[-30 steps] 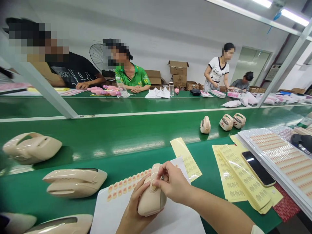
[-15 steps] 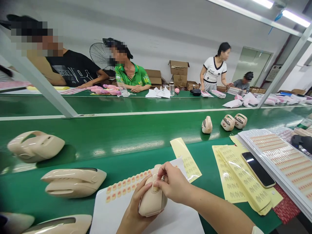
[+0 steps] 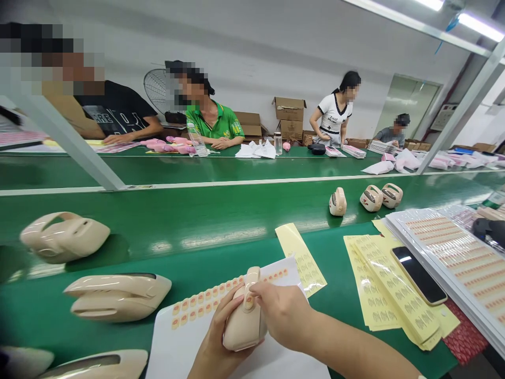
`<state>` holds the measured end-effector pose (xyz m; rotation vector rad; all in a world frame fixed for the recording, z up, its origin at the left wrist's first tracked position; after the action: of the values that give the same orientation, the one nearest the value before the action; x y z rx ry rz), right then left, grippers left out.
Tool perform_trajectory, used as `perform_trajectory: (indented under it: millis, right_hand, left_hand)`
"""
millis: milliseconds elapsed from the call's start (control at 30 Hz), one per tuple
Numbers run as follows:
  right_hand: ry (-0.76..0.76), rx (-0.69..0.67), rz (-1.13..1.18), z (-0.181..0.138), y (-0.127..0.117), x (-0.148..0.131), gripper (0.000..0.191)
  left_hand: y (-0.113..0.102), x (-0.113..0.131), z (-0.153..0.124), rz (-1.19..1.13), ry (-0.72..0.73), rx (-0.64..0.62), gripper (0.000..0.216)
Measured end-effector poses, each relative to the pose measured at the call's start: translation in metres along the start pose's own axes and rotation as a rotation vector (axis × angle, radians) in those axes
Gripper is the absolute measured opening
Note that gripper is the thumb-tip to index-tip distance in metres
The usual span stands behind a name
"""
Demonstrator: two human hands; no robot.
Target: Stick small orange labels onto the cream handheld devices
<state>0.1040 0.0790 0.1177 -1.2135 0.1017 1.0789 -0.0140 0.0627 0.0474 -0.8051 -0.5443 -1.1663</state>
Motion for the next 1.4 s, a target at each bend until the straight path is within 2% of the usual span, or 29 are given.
perform_trajectory:
  millis: [67, 133, 233, 333, 400, 433, 500, 567, 600, 667, 767, 867, 967, 1067, 1200, 1400]
  right_hand:
    - [-0.043, -0.033, -0.083, -0.006, 0.003, -0.001, 0.038]
    - [-0.010, -0.080, -0.063, -0.005, 0.003, 0.004, 0.047]
    - [0.066, -0.143, 0.094, 0.010, 0.000, 0.009, 0.062]
    - [0.153, -0.269, 0.292, 0.026, 0.012, 0.012, 0.071]
    - [0.255, -0.303, 0.403, 0.034, 0.023, 0.020, 0.059]
    - [0.320, -0.280, 0.455, 0.038, 0.026, 0.025, 0.048]
    - [0.451, -0.178, 0.561, 0.044, 0.028, 0.039, 0.027]
    - [0.518, -0.035, 0.641, 0.046, 0.022, 0.048, 0.019]
    - [0.504, 0.044, 0.649, 0.046, 0.015, 0.048, 0.018]
    - [0.355, 0.181, 0.583, 0.046, -0.003, 0.036, 0.017]
    - [0.056, 0.298, 0.370, 0.037, -0.018, -0.001, 0.015]
    - [-0.075, 0.356, 0.184, 0.026, -0.014, -0.026, 0.008]
    - [-0.081, 0.369, 0.139, 0.022, -0.006, -0.032, 0.003]
    - [-0.058, 0.390, 0.153, 0.021, -0.003, -0.030, 0.003]
    - [-0.021, 0.397, 0.177, 0.022, -0.002, -0.023, 0.001]
    - [0.007, 0.409, 0.235, 0.022, 0.001, -0.016, 0.006]
  left_hand:
    - [-0.002, -0.004, -0.002, -0.007, 0.021, 0.043, 0.074]
    - [-0.003, -0.006, -0.004, -0.007, 0.051, 0.049, 0.076]
    - [-0.005, 0.001, -0.003, -0.017, 0.091, 0.029, 0.076]
    - [-0.002, 0.017, 0.003, -0.051, 0.110, -0.037, 0.075]
    - [0.000, 0.023, 0.004, -0.091, 0.076, -0.052, 0.074]
    - [-0.003, 0.020, 0.004, -0.129, 0.026, -0.017, 0.075]
    - [-0.009, -0.001, -0.002, -0.295, -0.162, 0.086, 0.084]
    - [-0.006, -0.029, -0.014, -0.610, -0.390, 0.156, 0.085]
    - [-0.001, -0.040, -0.018, -0.800, -0.477, 0.166, 0.079]
    - [0.004, -0.047, -0.018, -1.170, -0.547, 0.171, 0.058]
    - [-0.002, -0.037, -0.004, -1.539, -0.494, 0.197, 0.051]
    - [-0.004, -0.016, 0.009, -1.722, -0.394, 0.173, 0.047]
    - [-0.002, -0.001, 0.015, -1.822, -0.323, 0.161, 0.044]
    - [-0.002, 0.001, 0.015, -1.821, -0.299, 0.178, 0.043]
    - [-0.001, -0.006, 0.012, -1.752, -0.338, 0.203, 0.043]
    - [-0.004, -0.014, 0.010, -1.700, -0.429, 0.316, 0.040]
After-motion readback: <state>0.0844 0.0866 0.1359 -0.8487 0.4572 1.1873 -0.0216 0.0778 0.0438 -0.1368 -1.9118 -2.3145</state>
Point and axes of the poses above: each hand's wrist, its own z-axis towards the middle knuckle, its own y-axis out of the palm, x = y × z, the point moved 10 cm from there along z, towards the middle knuckle, and after that the axes turned 4 degrees about y, right-handed, at the moved point
